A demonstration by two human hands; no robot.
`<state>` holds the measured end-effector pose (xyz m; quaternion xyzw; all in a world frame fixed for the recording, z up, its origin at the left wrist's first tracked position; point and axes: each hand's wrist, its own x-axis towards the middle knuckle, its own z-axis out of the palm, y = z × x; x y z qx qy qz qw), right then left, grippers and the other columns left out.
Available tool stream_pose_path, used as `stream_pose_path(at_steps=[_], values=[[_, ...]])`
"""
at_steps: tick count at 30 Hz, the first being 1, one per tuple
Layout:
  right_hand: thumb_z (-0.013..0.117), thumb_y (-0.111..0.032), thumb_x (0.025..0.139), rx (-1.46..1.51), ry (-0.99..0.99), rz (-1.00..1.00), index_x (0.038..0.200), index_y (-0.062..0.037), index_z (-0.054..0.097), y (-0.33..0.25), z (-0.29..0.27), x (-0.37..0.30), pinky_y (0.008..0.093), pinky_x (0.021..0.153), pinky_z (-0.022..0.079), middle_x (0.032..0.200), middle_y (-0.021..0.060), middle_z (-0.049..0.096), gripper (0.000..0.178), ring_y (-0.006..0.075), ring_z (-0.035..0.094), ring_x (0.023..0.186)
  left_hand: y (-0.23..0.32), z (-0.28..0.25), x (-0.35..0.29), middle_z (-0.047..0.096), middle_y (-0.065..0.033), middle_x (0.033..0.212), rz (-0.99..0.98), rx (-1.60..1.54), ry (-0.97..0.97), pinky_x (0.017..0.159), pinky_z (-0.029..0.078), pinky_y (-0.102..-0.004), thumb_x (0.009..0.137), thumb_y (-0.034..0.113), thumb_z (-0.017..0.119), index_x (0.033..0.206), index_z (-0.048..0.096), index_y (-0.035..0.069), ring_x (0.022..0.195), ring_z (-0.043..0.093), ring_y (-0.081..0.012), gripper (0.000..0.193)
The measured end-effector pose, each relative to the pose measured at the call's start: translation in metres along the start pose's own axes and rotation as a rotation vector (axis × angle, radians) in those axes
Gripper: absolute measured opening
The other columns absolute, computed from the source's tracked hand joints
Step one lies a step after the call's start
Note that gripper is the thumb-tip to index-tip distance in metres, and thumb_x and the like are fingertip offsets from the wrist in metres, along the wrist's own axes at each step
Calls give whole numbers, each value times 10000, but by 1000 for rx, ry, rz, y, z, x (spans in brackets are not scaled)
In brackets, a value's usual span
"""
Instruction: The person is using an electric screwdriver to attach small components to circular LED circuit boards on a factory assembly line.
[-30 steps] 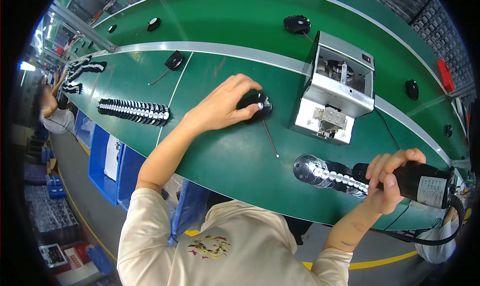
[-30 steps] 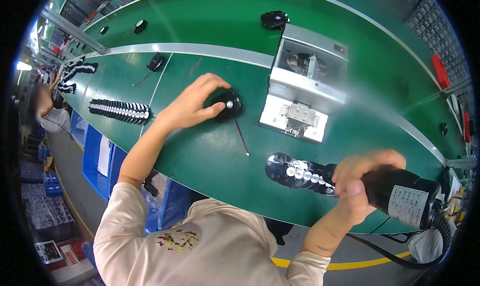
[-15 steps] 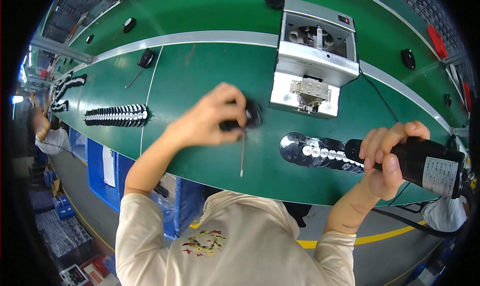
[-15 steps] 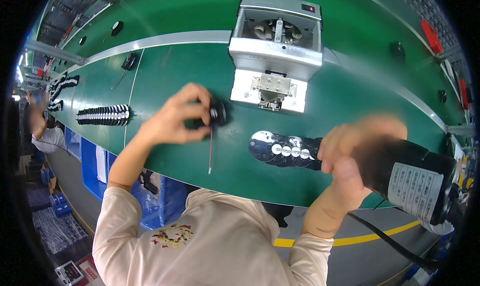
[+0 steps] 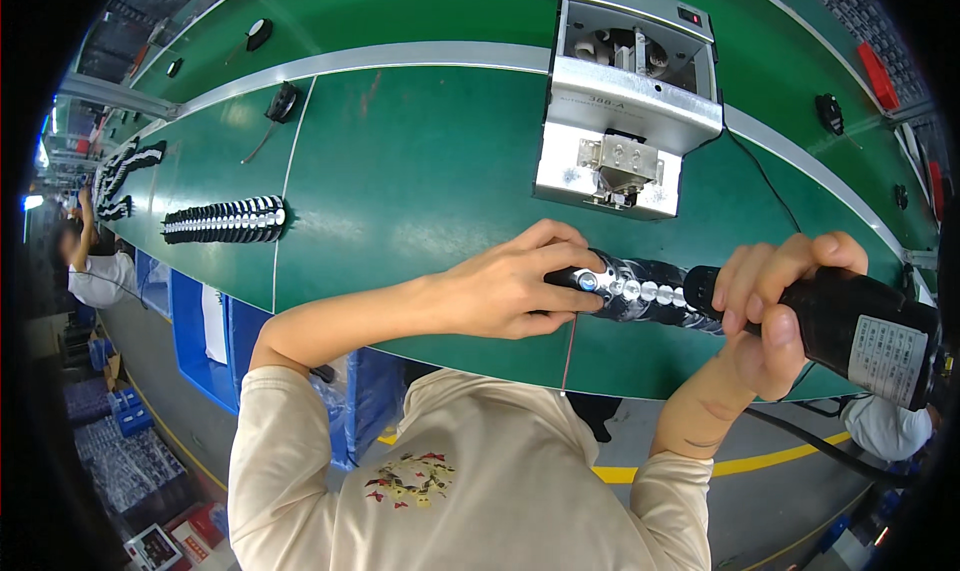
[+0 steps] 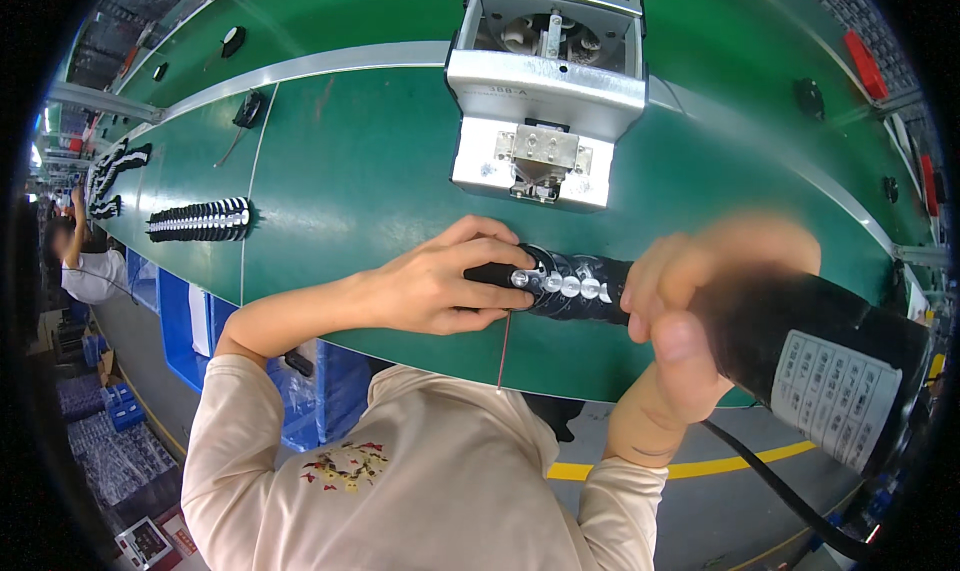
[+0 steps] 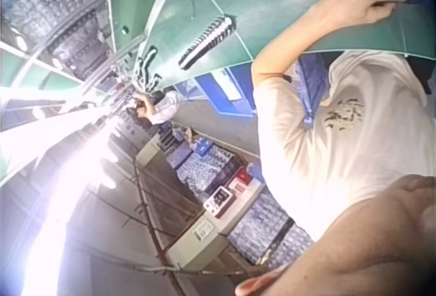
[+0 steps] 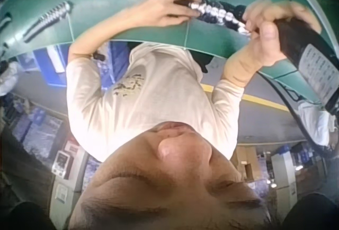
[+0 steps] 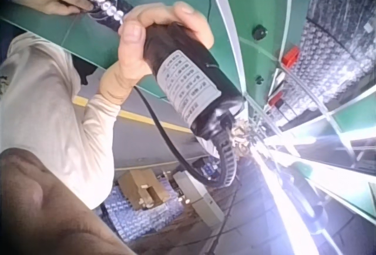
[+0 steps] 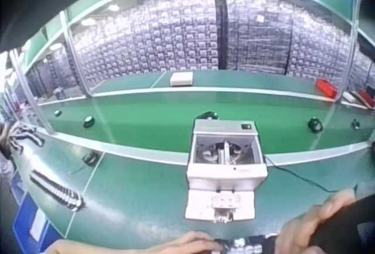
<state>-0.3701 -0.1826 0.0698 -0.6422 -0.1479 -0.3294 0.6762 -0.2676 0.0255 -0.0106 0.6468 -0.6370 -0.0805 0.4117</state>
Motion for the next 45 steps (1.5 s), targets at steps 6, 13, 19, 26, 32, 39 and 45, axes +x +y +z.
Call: stream_pose_path(at_steps=[6,13,19,26,32,39,45], values=[[640,-213,813,33,-50,-13,1303,-31,364,-8,-13,5,308,486,396,686,46,476,591,134,441,467,-2,4,6,550,-84,1112,3,-6,-27,890,487,-404,669,77,729,969,703,124,1109,519,-305,304],[535,-154,853,247,-126,-79,1301,-59,408,-1,17,42,301,548,385,741,31,442,475,120,440,563,-8,21,1,533,-92,1101,17,30,56,909,458,-436,665,105,746,914,665,125,1082,527,-318,263],[494,-120,843,132,28,-25,1287,-50,430,17,32,62,306,522,385,719,36,432,454,117,397,505,-9,10,-4,539,-92,1060,6,-8,-4,880,472,-442,715,119,750,831,659,124,1086,551,-323,148],[501,-92,821,50,24,9,1248,-50,441,31,42,66,315,509,393,709,41,431,432,123,408,500,-16,12,-13,540,-59,1089,60,-34,85,860,399,-409,665,101,743,886,650,152,1047,529,-260,246],[473,-46,766,-68,93,105,1157,-38,458,34,53,70,311,464,394,659,51,437,391,117,379,440,-17,14,-13,545,-44,1099,66,-30,86,864,396,-403,679,119,737,898,663,166,1053,530,-247,236],[493,-104,802,16,-44,2,1243,-64,469,13,33,68,301,507,372,692,26,401,444,110,385,492,-17,14,-11,556,-33,1103,64,-26,82,877,394,-396,688,131,734,900,674,172,1050,533,-235,225],[482,-93,813,-132,-40,-47,1235,-60,476,26,49,67,299,520,374,702,24,401,423,108,389,504,-18,12,-13,570,-41,1049,46,-30,112,848,423,-391,747,171,736,832,686,143,1029,578,-256,103]])
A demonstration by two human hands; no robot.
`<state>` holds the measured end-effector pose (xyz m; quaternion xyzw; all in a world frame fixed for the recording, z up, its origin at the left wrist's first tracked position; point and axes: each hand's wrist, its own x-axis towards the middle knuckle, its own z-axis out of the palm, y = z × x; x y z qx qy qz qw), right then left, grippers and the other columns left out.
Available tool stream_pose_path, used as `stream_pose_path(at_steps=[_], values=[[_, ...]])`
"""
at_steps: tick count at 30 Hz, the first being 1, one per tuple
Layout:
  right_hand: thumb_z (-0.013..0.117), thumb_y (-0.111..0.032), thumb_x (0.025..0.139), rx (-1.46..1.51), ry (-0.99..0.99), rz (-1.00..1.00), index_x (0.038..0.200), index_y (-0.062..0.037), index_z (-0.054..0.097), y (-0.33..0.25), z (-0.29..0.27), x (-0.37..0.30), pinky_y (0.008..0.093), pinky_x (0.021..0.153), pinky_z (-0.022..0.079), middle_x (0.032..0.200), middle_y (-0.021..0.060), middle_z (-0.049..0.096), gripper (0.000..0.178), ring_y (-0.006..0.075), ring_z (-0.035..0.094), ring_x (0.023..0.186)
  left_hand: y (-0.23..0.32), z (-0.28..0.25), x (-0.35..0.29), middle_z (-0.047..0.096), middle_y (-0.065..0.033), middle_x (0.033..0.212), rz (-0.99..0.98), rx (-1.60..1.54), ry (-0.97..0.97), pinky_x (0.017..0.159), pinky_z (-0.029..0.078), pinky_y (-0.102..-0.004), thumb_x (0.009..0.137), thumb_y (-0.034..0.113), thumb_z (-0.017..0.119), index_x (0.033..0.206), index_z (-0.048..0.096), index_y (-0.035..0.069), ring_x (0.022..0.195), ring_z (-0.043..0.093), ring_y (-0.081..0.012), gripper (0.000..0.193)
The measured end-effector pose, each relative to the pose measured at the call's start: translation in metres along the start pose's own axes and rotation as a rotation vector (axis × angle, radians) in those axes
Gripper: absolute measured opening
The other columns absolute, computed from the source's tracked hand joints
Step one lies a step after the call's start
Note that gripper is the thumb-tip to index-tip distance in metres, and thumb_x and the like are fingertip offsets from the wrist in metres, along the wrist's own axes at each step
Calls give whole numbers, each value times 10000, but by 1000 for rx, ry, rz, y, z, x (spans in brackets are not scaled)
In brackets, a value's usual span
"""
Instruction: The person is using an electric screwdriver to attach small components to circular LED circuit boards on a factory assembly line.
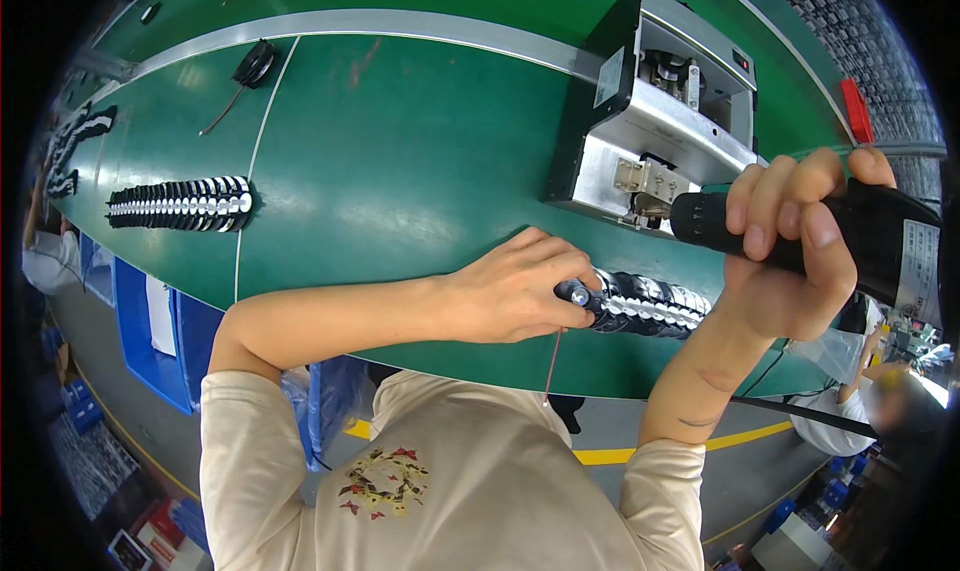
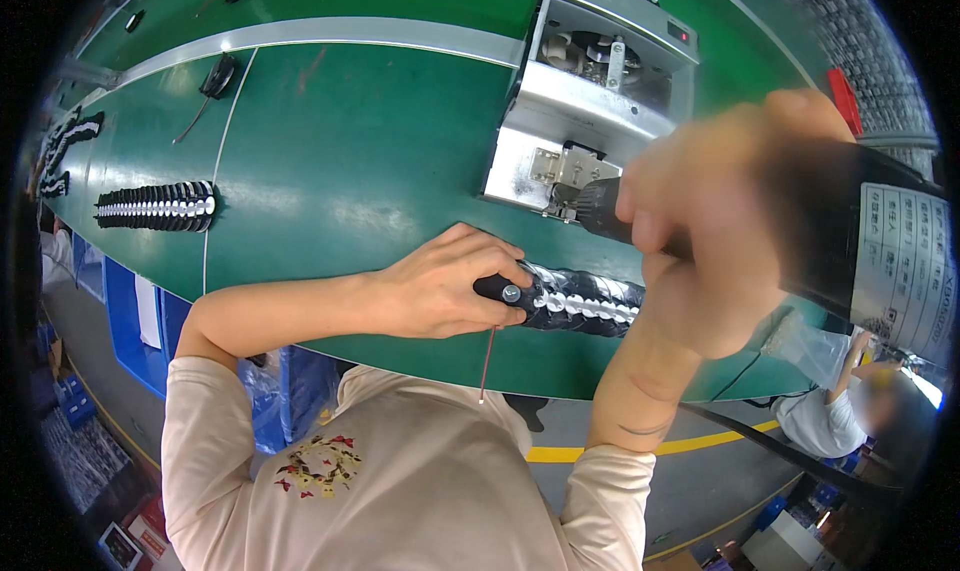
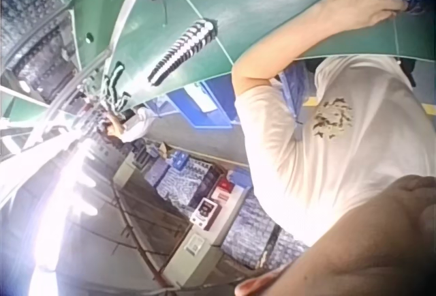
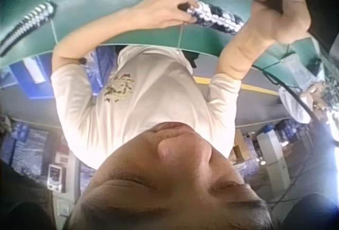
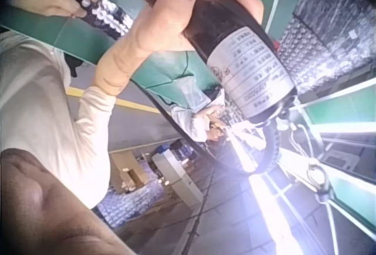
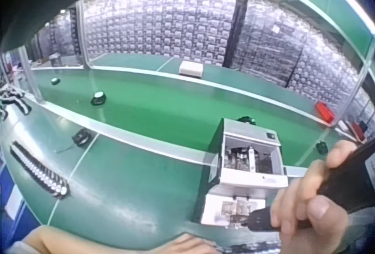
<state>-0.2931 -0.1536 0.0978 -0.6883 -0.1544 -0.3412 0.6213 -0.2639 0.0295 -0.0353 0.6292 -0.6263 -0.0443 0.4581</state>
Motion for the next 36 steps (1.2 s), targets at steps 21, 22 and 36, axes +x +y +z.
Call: stream_pose_path(at_steps=[21,22,36], values=[[549,-105,778,148,30,98,1212,-41,455,-24,-36,-1,278,502,357,672,24,394,449,107,385,489,2,0,2,575,-27,1032,-7,-9,-4,829,424,-382,752,152,739,801,675,142,1015,590,-240,82],[549,-106,778,210,58,109,1216,-42,454,-27,-35,-1,282,504,360,677,24,396,453,106,388,492,2,0,3,575,-27,1032,-6,-8,-7,829,424,-382,752,152,739,801,675,142,1015,590,-240,82],[492,-59,762,85,112,199,1124,-38,473,5,5,8,301,497,383,672,44,421,363,122,392,470,1,0,0,552,-35,1093,16,-2,-38,886,394,-390,651,117,755,919,673,166,1045,534,-224,284]])
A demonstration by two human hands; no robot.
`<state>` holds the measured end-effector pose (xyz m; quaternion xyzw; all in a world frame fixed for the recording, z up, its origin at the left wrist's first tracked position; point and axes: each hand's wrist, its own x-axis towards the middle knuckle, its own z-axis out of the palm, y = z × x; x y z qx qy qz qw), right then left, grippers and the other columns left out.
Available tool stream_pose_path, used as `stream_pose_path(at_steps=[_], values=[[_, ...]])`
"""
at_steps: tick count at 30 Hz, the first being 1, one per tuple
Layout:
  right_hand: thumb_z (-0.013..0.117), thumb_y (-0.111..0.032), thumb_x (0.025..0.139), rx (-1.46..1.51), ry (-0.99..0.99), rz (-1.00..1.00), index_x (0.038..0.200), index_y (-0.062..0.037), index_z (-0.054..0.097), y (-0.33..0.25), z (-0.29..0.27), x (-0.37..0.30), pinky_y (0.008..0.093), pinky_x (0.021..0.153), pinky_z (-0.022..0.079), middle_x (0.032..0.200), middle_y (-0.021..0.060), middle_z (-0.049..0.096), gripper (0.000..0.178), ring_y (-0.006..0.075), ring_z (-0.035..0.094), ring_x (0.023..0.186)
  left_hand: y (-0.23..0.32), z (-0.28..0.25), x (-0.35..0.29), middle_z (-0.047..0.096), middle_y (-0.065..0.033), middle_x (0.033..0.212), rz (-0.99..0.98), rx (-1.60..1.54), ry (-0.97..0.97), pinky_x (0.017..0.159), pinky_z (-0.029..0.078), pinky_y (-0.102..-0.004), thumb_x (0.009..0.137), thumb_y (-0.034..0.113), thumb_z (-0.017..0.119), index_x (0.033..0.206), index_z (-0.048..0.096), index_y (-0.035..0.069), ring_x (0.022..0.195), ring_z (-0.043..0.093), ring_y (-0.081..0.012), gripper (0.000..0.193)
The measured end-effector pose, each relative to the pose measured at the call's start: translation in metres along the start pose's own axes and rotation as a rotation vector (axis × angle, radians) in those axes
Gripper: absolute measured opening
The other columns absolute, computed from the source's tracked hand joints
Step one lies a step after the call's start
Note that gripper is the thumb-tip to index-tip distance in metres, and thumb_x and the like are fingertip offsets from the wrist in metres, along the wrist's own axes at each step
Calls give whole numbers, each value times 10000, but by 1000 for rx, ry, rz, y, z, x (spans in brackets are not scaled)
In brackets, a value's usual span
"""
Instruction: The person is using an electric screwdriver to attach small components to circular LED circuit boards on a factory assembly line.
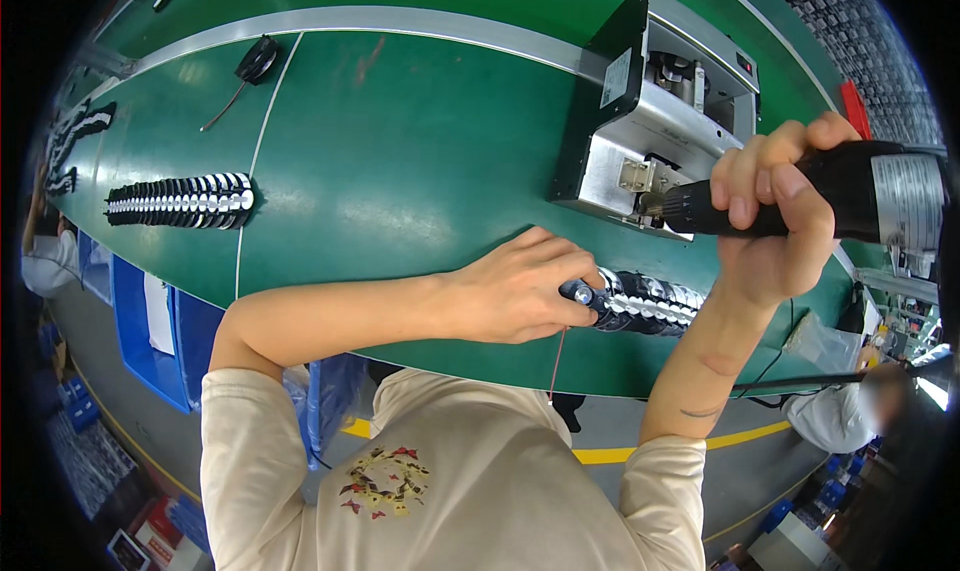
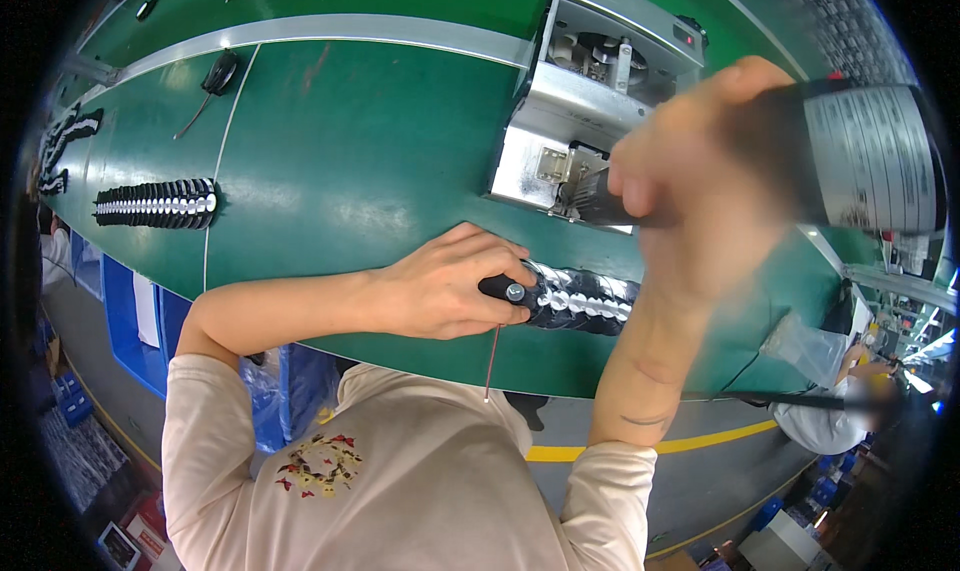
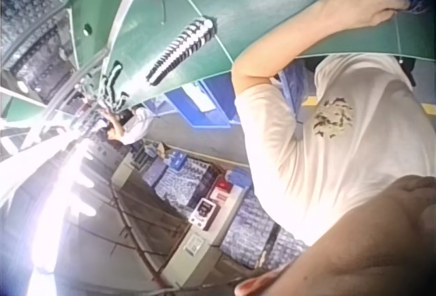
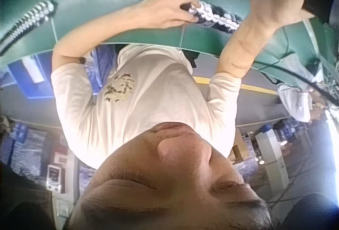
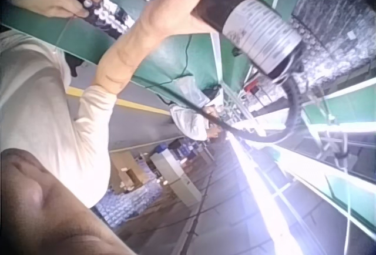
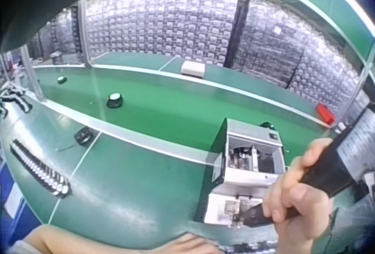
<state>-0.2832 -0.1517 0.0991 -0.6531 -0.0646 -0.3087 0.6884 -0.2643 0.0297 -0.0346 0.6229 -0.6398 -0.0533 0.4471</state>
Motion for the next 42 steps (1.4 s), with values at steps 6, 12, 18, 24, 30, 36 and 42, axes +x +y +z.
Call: stream_pose_path(at_steps=[6,12,18,24,30,36,42], values=[[515,-70,764,36,-106,-7,1123,-40,458,-5,-5,-14,297,489,385,651,36,406,364,114,391,456,1,0,-3,575,-27,1071,-26,21,31,879,418,-378,737,162,727,884,697,168,1062,570,-238,150],[546,-52,778,180,-219,-57,1171,-35,436,-12,-12,-55,292,460,387,643,34,423,408,122,415,435,1,2,-5,577,-27,1086,-44,69,-10,896,415,-372,760,193,697,892,711,179,1077,564,-230,133],[615,-40,796,127,-46,21,1112,-45,406,-7,-1,-68,315,427,418,570,36,435,379,158,447,417,0,2,-6,567,-34,1096,-31,21,7,899,395,-375,709,138,712,937,707,175,1054,536,-216,232],[604,-41,789,50,-61,23,1053,-63,395,-1,3,-77,294,449,401,640,41,440,338,128,434,423,1,2,-3,591,-32,1070,-52,20,8,893,420,-378,761,195,699,879,717,177,1072,568,-230,121],[647,-51,786,16,-93,35,989,-64,379,2,4,-79,288,438,406,626,39,446,336,122,447,424,3,0,-3,601,-43,1058,-52,25,8,874,432,-389,759,190,701,869,710,163,1072,566,-246,113],[642,-52,765,107,-119,48,1083,-45,400,2,0,-68,283,409,386,615,36,442,400,119,412,399,3,3,-3,579,-52,1069,-5,64,26,859,446,-398,748,181,716,869,694,158,1055,567,-263,125],[501,-115,816,80,-34,-125,1205,-125,437,-19,-5,-22,280,520,360,669,4,364,395,93,351,486,2,2,-5,542,-55,1080,0,47,16,872,426,-391,705,126,719,916,669,152,1017,546,-250,219]])
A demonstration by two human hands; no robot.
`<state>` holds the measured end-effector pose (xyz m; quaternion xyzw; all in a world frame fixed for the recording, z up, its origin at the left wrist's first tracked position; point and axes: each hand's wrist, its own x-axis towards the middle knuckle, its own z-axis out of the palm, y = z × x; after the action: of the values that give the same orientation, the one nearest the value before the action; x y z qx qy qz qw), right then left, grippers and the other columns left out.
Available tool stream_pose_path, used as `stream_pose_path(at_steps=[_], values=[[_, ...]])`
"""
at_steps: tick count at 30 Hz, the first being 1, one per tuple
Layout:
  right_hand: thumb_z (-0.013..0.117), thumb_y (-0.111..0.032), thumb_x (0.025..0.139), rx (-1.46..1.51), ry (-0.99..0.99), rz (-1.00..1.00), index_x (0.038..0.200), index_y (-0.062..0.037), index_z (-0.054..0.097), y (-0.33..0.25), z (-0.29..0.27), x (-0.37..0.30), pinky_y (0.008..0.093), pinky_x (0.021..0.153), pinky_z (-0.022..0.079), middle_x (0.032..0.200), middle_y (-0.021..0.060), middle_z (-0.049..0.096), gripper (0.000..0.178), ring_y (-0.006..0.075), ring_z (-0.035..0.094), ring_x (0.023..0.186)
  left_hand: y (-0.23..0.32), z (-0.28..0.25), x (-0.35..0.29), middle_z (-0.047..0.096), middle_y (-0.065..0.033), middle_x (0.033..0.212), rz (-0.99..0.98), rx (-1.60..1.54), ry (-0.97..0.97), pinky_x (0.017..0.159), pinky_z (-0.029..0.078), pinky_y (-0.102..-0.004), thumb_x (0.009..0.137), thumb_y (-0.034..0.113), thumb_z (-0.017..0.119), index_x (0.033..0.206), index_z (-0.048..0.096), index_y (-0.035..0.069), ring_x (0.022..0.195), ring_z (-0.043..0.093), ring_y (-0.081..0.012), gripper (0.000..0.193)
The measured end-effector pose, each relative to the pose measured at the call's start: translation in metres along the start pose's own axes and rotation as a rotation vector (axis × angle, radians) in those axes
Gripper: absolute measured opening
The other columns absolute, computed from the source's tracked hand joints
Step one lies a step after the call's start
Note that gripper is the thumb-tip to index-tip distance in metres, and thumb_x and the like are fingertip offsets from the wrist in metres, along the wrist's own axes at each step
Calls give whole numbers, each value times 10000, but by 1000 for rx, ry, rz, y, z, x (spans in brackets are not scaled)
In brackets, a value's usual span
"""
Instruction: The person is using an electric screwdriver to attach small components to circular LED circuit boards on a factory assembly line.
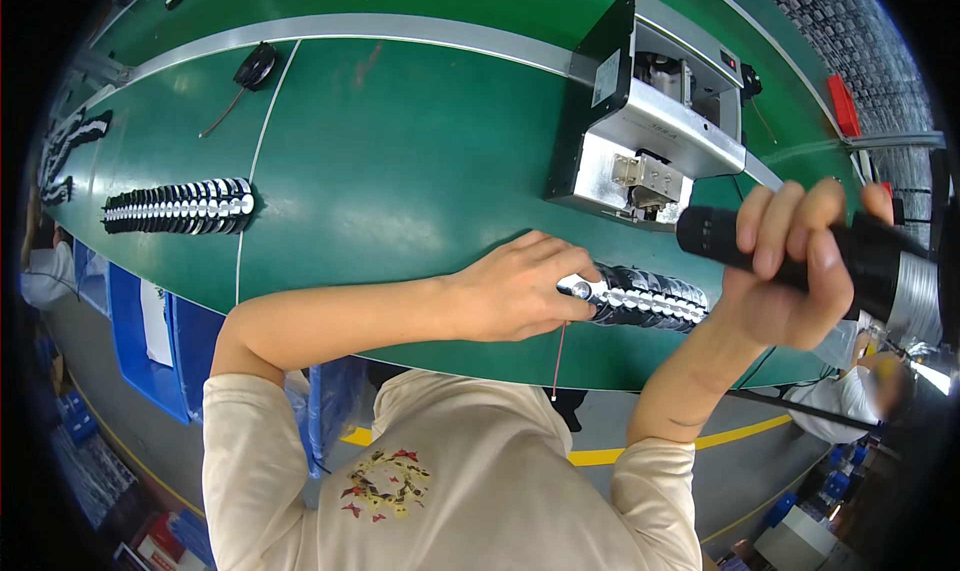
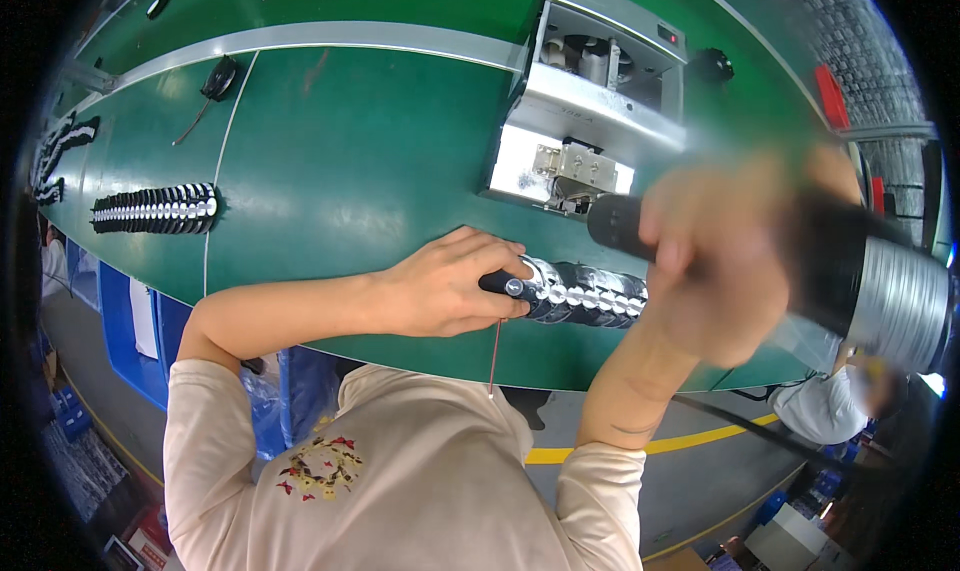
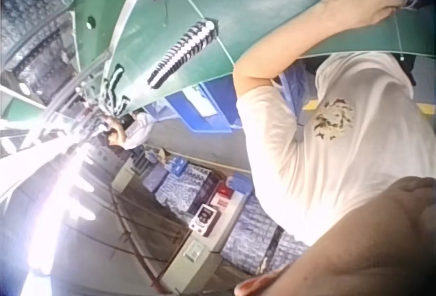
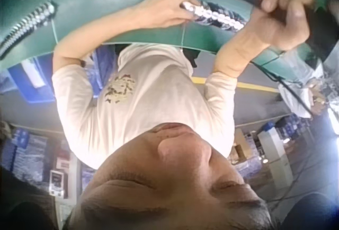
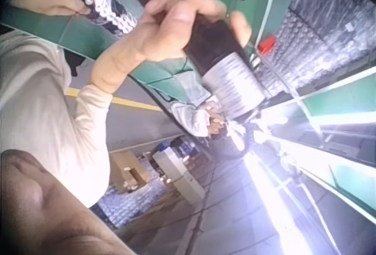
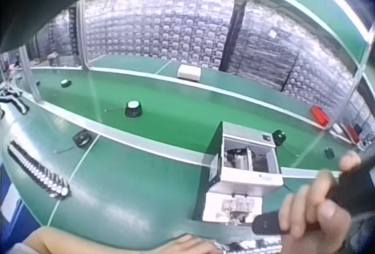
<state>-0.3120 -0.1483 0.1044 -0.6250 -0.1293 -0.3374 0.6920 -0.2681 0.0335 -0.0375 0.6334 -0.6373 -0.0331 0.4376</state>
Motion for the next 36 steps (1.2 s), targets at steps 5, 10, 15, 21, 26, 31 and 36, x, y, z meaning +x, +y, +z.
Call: stream_pose_path(at_steps=[5,10,15,21,26,31,36], values=[[494,-66,781,-77,66,18,1178,-80,471,17,-2,8,301,513,381,679,26,412,398,112,385,494,0,0,2,551,-49,1083,7,-11,6,864,440,-389,734,145,714,900,679,156,1032,559,-252,170],[500,-43,770,-144,-2,113,1147,-58,466,22,3,10,305,493,385,664,38,420,379,113,382,453,-1,1,0,544,-54,1093,12,15,-1,873,428,-386,718,137,709,927,672,158,1018,548,-238,213],[553,-42,784,80,-151,90,1156,-57,424,2,-1,-32,298,467,380,642,35,422,395,115,410,436,1,0,1,581,-42,1068,-17,13,-8,866,452,-374,761,177,705,893,698,159,1042,578,-259,133],[636,-12,779,50,19,136,1108,-71,414,-4,4,-68,321,423,427,611,57,465,401,158,454,408,-1,3,0,580,-43,1072,-24,15,15,879,450,-375,757,190,711,863,713,157,1059,568,-252,111],[639,-1,788,91,5,148,1114,-81,393,3,4,-76,327,457,452,641,65,479,416,157,467,445,0,0,0,572,-48,1084,-31,-18,-1,889,449,-384,730,158,717,877,712,154,1066,563,-255,147],[643,18,792,-67,-175,130,997,-76,375,-7,8,-83,325,498,476,656,64,495,350,178,493,491,6,-5,2,555,-62,1108,-33,-25,-36,895,448,-387,667,119,726,891,713,151,1069,557,-260,227],[625,36,774,-55,-170,119,967,-59,394,-5,13,-87,337,523,482,649,72,508,316,185,496,505,10,-8,3,509,-114,1193,-112,-87,-69,905,444,-398,633,102,718,916,719,150,1055,549,-294,287]])
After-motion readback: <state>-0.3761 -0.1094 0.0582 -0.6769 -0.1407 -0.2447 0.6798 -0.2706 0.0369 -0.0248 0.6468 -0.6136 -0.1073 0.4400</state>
